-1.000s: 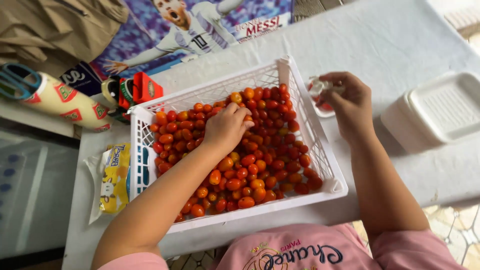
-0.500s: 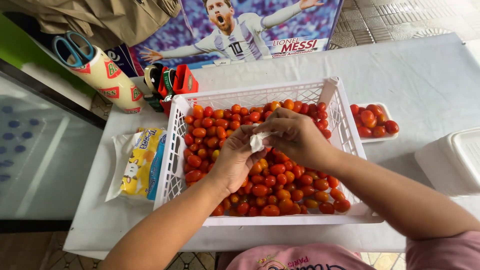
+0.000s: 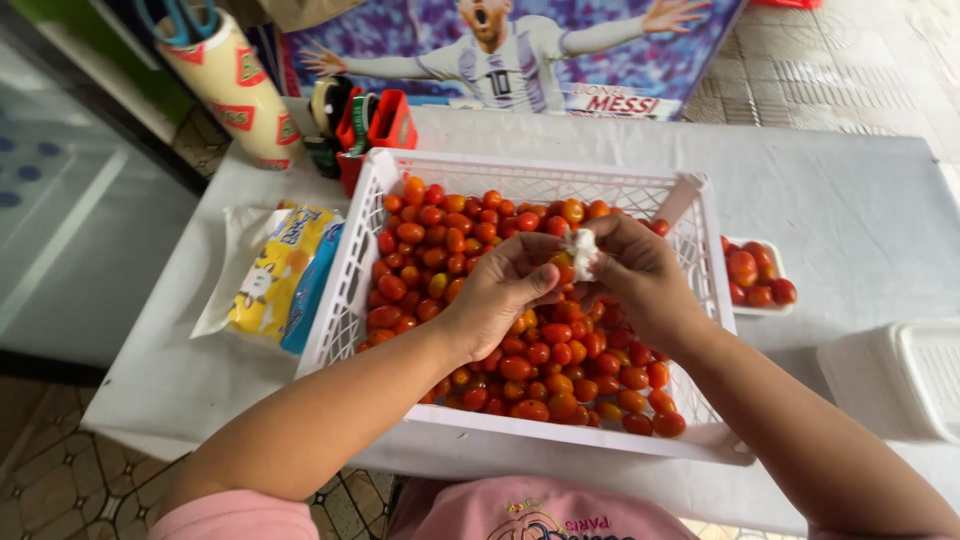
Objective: The person picks cherry tomatoes from a white crate, wipes each one with a tissue, and places them into a small white tray. The person repeats this process continuously, handling the tomatoes one at a time.
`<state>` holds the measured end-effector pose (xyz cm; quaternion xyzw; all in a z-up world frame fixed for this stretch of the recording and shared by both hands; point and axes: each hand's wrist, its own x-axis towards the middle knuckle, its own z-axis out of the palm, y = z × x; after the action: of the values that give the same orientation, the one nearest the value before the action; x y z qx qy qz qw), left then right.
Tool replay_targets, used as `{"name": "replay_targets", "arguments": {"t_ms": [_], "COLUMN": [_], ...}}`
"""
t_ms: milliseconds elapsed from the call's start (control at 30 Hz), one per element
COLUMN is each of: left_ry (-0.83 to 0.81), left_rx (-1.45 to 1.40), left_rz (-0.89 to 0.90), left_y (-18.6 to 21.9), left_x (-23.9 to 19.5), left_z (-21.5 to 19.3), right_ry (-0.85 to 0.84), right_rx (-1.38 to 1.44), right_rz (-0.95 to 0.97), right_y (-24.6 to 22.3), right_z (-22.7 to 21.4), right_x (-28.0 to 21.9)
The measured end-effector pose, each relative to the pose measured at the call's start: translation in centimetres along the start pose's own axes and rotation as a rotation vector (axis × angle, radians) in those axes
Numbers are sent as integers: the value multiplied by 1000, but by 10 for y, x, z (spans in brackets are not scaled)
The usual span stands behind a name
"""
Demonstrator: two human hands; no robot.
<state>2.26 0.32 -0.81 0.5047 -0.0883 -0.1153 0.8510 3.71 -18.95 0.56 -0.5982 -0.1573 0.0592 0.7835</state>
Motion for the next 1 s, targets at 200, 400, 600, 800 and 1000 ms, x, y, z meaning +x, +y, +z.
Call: {"name": "replay_targets", "arguments": {"t_ms": [200, 400, 600, 800, 1000], "left_ry": [30, 53, 25, 12, 29], "left_rx": [-33, 53, -9, -58, -160], "left_rz": [-58, -257, -283, -207, -116], "left_y": [-7, -15, 4, -4, -31], "left_x": [3, 9, 2, 6, 17], "left_z": [-12, -10, -2, 4, -3], "right_ry": [-8, -29, -75, 168, -96], "right_rx": [-219, -448, -607, -414, -745], "right_rz": [-112, -194, -168, -122, -273], "right_y": [4, -10, -22, 4, -7], "right_z": [1, 18, 6, -28, -16], "right_x": [-1, -13, -12, -3, -11]}}
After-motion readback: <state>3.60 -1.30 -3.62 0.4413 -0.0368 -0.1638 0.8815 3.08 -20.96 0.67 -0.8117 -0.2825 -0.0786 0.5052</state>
